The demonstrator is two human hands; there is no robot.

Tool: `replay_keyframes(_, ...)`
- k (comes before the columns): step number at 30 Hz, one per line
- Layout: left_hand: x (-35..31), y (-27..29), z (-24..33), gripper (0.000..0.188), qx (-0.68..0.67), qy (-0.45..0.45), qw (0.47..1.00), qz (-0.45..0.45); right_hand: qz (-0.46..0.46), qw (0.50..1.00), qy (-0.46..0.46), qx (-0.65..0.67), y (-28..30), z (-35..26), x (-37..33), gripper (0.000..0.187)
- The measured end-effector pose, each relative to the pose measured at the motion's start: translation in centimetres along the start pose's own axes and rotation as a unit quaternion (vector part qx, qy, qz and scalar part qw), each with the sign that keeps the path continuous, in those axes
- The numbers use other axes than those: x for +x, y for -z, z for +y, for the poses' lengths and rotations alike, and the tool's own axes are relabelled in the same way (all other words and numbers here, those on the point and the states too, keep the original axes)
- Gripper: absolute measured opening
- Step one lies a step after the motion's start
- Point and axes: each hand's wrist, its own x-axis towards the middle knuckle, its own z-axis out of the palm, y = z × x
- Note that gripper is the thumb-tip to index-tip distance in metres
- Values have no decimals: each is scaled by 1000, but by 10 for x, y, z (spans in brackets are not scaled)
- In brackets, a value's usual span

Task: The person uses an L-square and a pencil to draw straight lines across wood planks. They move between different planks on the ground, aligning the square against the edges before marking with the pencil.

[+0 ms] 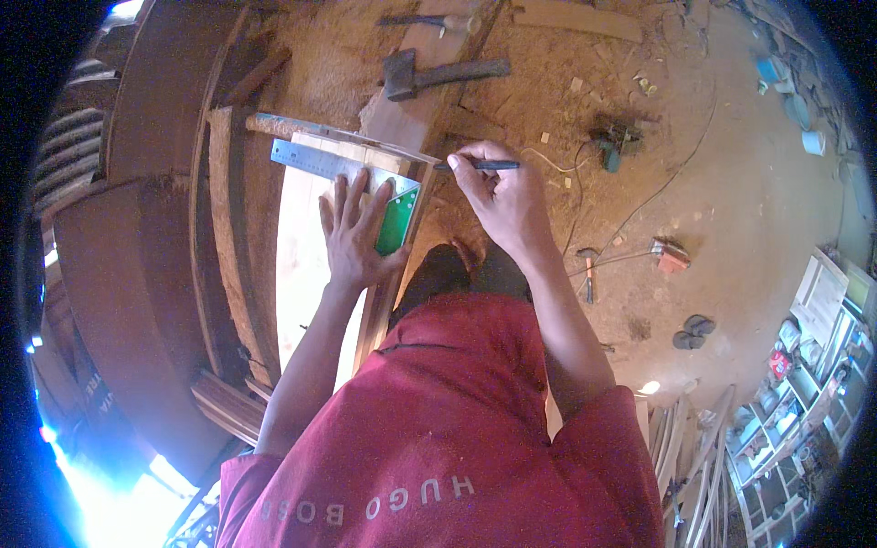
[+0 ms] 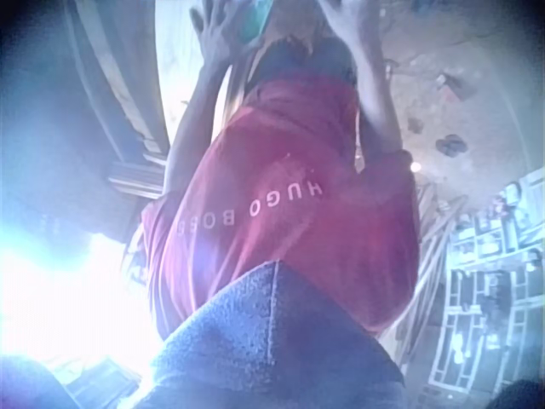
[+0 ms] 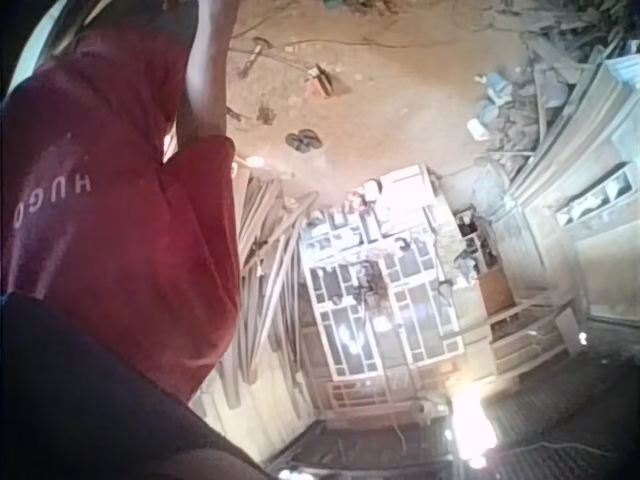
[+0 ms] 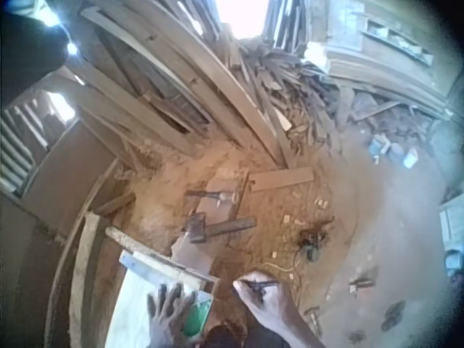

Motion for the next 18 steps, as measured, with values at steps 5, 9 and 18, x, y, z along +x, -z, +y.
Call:
replay_keyframes(5, 0, 0, 1, 91, 8, 3, 1000, -6, -5, 999, 6, 41, -10, -5, 6, 18)
replay_keyframes(9, 1, 1, 1, 92, -1, 3, 1000, -2, -7, 1000, 11, 24, -18, -6, 12, 17)
replay_keyframes(18, 1, 2, 0, 100, -28, 21, 999, -16, -112, 979, 163, -55, -94, -18, 72, 18)
